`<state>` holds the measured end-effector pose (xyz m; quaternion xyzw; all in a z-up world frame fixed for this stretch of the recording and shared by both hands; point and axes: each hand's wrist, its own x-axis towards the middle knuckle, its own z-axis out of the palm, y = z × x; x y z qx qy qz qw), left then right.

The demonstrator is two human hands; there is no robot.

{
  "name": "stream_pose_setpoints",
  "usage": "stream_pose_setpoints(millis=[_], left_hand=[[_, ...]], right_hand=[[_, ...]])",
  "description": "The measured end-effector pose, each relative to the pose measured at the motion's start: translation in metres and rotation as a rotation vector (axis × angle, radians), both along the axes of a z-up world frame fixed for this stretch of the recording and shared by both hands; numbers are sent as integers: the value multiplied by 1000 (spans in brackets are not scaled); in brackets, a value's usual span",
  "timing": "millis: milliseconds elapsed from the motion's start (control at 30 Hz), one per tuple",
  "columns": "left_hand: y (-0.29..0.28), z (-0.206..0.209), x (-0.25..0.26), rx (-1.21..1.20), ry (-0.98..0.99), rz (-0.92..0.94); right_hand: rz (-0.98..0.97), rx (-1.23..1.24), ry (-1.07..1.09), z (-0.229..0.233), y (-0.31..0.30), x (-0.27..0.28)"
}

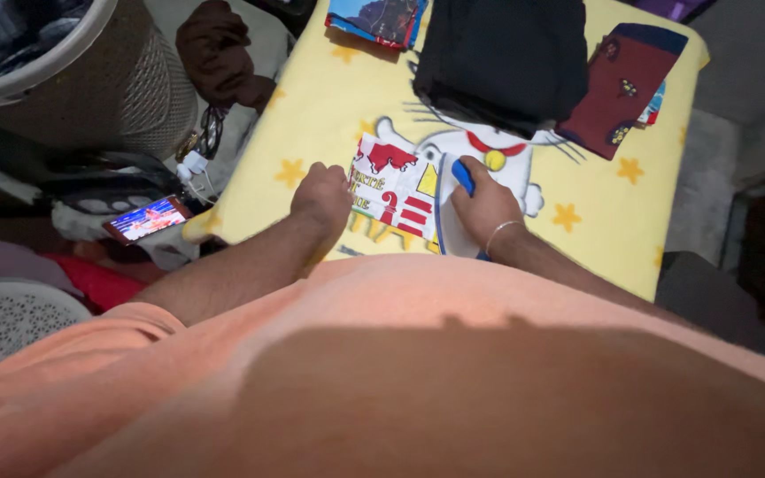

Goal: The person irons a small, colorful patterned cloth on a yellow ironing board. They repeatedly move the iron over the fabric, adjusting its position with their left hand while holding the iron in their right hand.

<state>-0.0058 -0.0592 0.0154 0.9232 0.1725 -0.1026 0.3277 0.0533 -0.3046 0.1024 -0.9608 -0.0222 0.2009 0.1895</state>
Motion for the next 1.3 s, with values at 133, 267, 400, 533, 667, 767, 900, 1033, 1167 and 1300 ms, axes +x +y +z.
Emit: stream_pose_setpoints(millis=[133, 267, 400, 533, 667, 767, 900, 1033, 1167, 1300], left_hand=[[2, -29, 3, -152, -93, 138], [23, -48, 12, -314, -38, 173], [31, -63, 26, -572, 106, 226], [32, -78, 22, -899, 9, 218], [38, -58, 26, -604, 131, 86], [40, -32, 33, -409, 238, -4], [43, -15, 35, -403, 270, -71], [44, -17, 33, -537, 261, -29], [48, -19, 32, -637, 254, -22], [50, -14, 39, -614, 333, -57]], right_hand=[[77, 27, -12, 7, 2, 1], [130, 52, 39, 13, 5, 2], [236, 43, 90, 10, 8, 7], [391, 59, 43, 5, 9, 1], [342, 39, 54, 8, 12, 3], [204, 79, 20, 7, 17, 7], [162, 38, -4, 3, 20, 9], [316, 40, 10, 4, 9, 3], [96, -145, 59, 3, 6, 4], [117, 50, -85, -3, 1, 5]])
